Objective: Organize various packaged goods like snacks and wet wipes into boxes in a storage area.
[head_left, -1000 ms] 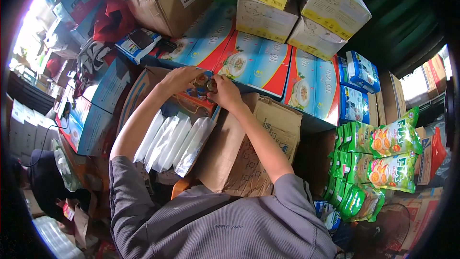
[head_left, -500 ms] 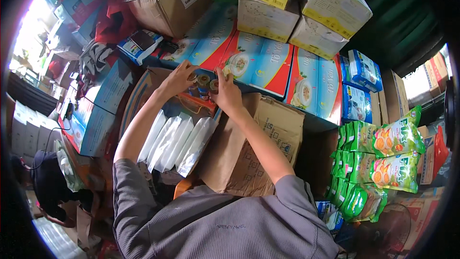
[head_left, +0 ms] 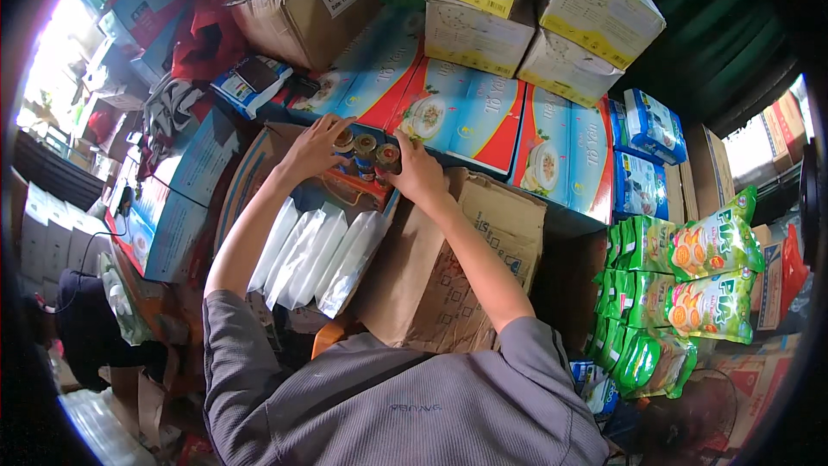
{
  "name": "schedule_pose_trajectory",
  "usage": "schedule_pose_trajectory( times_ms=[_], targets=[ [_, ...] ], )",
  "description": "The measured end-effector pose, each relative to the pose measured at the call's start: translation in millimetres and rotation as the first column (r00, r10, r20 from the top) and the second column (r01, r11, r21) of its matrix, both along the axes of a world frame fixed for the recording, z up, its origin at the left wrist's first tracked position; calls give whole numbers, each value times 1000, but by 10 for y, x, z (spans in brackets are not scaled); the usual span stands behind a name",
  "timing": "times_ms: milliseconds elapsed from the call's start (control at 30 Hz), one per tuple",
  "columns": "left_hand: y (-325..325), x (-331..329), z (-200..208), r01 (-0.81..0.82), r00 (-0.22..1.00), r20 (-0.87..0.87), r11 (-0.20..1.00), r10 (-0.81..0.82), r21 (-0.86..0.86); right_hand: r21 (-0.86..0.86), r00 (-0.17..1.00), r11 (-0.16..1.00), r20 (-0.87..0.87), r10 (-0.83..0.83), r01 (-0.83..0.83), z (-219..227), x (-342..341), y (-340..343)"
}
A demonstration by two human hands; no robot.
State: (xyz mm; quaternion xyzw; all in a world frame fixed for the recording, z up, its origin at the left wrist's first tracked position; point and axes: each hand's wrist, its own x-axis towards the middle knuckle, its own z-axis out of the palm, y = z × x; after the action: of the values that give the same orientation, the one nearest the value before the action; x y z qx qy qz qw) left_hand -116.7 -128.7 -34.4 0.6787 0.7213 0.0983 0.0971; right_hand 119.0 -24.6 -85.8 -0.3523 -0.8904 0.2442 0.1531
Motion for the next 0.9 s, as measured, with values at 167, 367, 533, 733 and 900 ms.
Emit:
schedule_pose_trajectory(
  times_ms=[167, 367, 533, 733, 900],
  targets=[
    [-133, -28, 110, -4, 1000, -12, 998, 5, 62, -54, 1000, 998, -2, 10, -10, 54, 62, -5],
    [-471, 120, 339, -164, 986, 25, 975, 162, 152, 23, 992, 999, 124, 20, -23, 149, 219, -23],
    [-847, 501, 545, -187, 981, 116, 901, 153, 393, 95, 982, 995, 188, -9, -9, 265, 403, -140],
    [-1231, 1440, 660, -182, 948, 319, 842, 12, 509, 53, 925, 991, 369, 96, -124, 440, 773, -507],
    [-1145, 2285, 554, 105, 922, 229, 770, -313, 629, 149, 989, 979, -26, 144, -138, 499, 1244, -963]
  ],
)
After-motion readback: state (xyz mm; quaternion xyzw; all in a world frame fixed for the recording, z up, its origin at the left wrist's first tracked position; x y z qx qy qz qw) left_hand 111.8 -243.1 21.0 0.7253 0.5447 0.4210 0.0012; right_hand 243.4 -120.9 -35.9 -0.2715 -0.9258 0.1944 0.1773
